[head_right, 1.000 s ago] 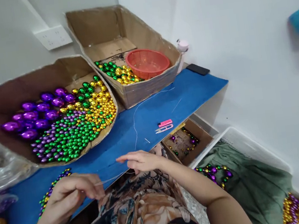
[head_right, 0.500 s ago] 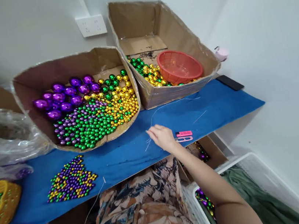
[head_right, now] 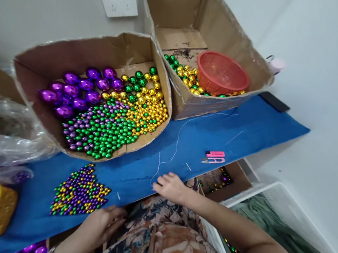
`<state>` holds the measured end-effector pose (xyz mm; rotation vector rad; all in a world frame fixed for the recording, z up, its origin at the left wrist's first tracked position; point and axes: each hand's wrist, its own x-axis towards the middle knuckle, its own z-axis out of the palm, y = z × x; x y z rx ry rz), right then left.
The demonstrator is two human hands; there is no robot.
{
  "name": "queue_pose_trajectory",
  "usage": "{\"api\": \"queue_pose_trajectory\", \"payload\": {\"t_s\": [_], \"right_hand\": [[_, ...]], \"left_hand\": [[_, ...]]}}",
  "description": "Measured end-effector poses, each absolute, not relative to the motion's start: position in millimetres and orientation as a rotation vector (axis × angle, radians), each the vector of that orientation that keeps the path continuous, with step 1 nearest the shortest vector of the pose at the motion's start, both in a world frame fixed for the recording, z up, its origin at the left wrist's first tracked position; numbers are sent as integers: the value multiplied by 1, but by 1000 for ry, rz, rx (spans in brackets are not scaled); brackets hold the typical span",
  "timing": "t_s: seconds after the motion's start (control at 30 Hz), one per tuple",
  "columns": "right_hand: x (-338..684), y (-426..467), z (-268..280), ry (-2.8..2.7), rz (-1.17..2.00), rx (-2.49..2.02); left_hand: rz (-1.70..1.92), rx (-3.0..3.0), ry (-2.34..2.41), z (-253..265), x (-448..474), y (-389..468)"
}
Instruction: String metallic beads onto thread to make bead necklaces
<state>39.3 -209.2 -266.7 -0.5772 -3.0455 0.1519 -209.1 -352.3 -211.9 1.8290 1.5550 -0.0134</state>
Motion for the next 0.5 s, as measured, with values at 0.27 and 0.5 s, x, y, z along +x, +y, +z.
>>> {"api": "queue_pose_trajectory", "payload": {"t_s": [0.27, 0.5], "right_hand": [[45, -138, -250, -2941, 304, -941], [39, -87, -282, -3059, 192, -458]], "left_hand": [[53, 1917, 1354, -221, -191, -323], [106, 1770, 1362, -213, -204, -350]]}}
